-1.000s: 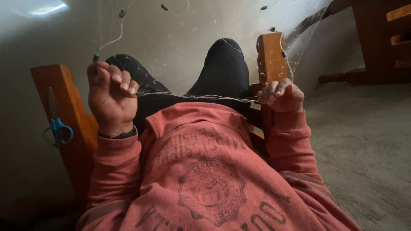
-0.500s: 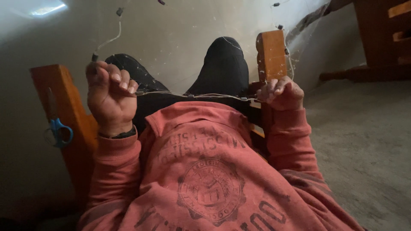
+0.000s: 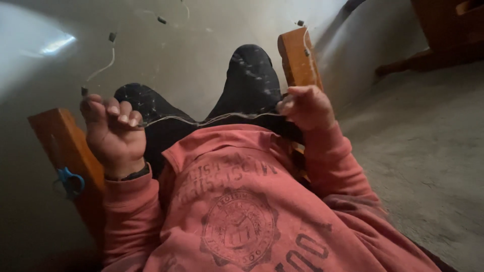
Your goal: Untangling and cutting a fishing net using scissors
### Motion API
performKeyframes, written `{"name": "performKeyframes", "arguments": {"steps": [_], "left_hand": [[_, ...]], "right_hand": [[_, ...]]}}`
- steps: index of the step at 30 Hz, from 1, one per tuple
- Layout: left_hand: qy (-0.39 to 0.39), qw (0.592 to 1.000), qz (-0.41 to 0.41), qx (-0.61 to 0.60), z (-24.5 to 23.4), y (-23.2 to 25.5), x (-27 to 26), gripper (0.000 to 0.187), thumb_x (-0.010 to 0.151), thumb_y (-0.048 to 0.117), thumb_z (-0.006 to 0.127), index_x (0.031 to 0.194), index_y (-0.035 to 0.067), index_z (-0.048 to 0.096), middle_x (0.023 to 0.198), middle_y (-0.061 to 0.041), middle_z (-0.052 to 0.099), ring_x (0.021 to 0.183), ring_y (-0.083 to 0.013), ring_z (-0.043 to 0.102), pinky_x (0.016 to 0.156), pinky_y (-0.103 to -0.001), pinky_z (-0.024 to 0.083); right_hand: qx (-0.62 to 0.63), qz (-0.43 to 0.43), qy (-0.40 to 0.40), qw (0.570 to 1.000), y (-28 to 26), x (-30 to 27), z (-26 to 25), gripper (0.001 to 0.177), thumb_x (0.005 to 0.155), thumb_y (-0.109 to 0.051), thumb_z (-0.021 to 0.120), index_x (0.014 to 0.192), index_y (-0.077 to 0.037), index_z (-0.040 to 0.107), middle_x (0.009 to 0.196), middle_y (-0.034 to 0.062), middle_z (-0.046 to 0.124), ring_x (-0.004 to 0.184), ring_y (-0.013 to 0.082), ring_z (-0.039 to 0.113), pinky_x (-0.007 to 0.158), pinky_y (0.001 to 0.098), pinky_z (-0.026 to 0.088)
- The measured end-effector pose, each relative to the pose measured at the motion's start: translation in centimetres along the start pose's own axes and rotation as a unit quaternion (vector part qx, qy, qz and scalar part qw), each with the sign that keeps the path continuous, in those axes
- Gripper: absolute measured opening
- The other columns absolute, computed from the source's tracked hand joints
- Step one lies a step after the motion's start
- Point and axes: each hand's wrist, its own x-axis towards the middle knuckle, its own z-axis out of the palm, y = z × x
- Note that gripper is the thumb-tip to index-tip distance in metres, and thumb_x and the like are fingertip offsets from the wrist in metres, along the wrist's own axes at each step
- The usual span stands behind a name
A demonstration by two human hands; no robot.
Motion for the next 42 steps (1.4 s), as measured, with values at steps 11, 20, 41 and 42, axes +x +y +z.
{"name": "performKeyframes", "arguments": {"steps": [11,20,41,42], "left_hand": [[-0.029,0.999,-0.044,-0.014,-2.7,-0.6,0.7,0.015,0.096,0.025,0.042,0.105,0.020,0.053,0.074,0.003,0.045,0.065,-0.0091,0.045,0.060,-0.018,0.041],[-0.045,0.998,-0.034,-0.009,-3.0,-0.3,0.6,0.017,0.096,0.026,0.042,0.107,0.021,0.054,0.075,0.005,0.045,0.067,-0.0067,0.044,0.062,-0.017,0.041],[-0.150,0.982,-0.058,-0.101,-4.5,0.7,0.4,0.024,0.097,0.024,0.036,0.113,0.018,0.054,0.081,0.001,0.047,0.069,-0.0091,0.044,0.060,-0.019,0.038],[-0.150,0.981,-0.055,-0.106,-4.3,0.8,0.4,0.025,0.097,0.024,0.037,0.113,0.018,0.055,0.084,0.000,0.049,0.070,-0.0093,0.045,0.061,-0.019,0.038]], "right_hand": [[-0.025,-0.010,0.013,1.000,6.1,2.5,8.5,0.053,0.088,-0.023,0.043,0.117,0.021,0.039,0.103,0.0363,0.053,0.096,0.0393,0.057,0.082,0.0469,0.045],[-0.104,0.017,-0.028,0.994,5.9,5.1,13.2,0.036,0.092,-0.017,0.043,0.113,0.011,0.051,0.097,0.0250,0.061,0.092,0.0278,0.062,0.084,0.0392,0.048],[-0.051,0.030,-0.012,0.998,6.7,6.3,11.5,0.034,0.091,-0.015,0.044,0.107,0.014,0.053,0.093,0.0286,0.060,0.086,0.0335,0.063,0.079,0.0421,0.050],[-0.043,0.024,0.014,0.999,6.4,6.3,11.5,0.035,0.090,-0.016,0.045,0.107,0.014,0.052,0.093,0.0305,0.060,0.084,0.0352,0.063,0.077,0.0439,0.050]]}}
